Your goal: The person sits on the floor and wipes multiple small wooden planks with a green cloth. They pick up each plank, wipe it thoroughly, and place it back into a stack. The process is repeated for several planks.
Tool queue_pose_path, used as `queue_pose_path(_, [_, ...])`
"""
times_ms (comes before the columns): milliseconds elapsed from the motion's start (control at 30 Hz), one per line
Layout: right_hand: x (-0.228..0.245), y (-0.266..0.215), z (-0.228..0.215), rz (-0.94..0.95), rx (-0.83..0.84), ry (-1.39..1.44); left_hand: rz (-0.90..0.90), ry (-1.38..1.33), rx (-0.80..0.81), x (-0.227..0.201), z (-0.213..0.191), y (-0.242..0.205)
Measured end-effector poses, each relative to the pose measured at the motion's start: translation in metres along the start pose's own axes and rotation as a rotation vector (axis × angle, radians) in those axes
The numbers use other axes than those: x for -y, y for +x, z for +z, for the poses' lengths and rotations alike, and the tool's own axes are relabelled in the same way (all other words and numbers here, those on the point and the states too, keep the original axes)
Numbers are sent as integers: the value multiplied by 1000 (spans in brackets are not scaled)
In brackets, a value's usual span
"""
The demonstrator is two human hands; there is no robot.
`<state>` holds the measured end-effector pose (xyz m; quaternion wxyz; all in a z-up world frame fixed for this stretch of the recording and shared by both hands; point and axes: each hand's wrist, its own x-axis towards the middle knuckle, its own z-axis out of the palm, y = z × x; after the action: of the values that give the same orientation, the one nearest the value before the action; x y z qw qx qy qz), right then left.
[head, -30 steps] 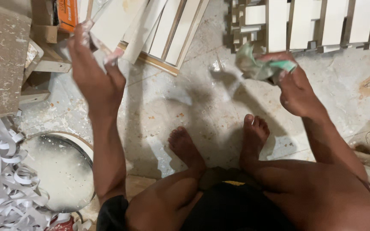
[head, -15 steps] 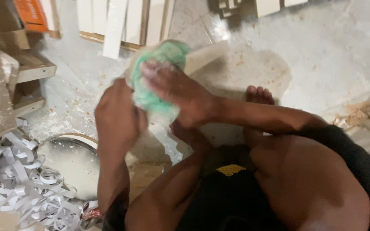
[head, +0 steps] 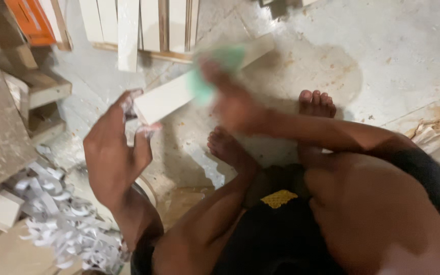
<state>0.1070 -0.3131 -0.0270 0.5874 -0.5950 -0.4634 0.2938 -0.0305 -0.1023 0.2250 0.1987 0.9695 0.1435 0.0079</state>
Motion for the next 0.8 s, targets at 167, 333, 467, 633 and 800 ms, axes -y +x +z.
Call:
queue_pose_path(167, [59, 56, 23, -398, 121, -155, -25, 93, -22, 2, 6, -20])
queue_pose_path(333, [-89, -14, -22, -117, 57, 14, -164, 232, 30, 30, 0, -31])
queue_pose_path(467, [-146, -36, -84, 518, 48, -248, -325, 152, 172, 64, 2, -15])
queue_pose_path(633, [-92, 1, -104, 479, -131, -161, -453, -229, 49, 64, 11, 10])
queue_pose_path(800, [-11, 15, -134, 368, -357, 27, -459, -349, -103, 61, 16, 7])
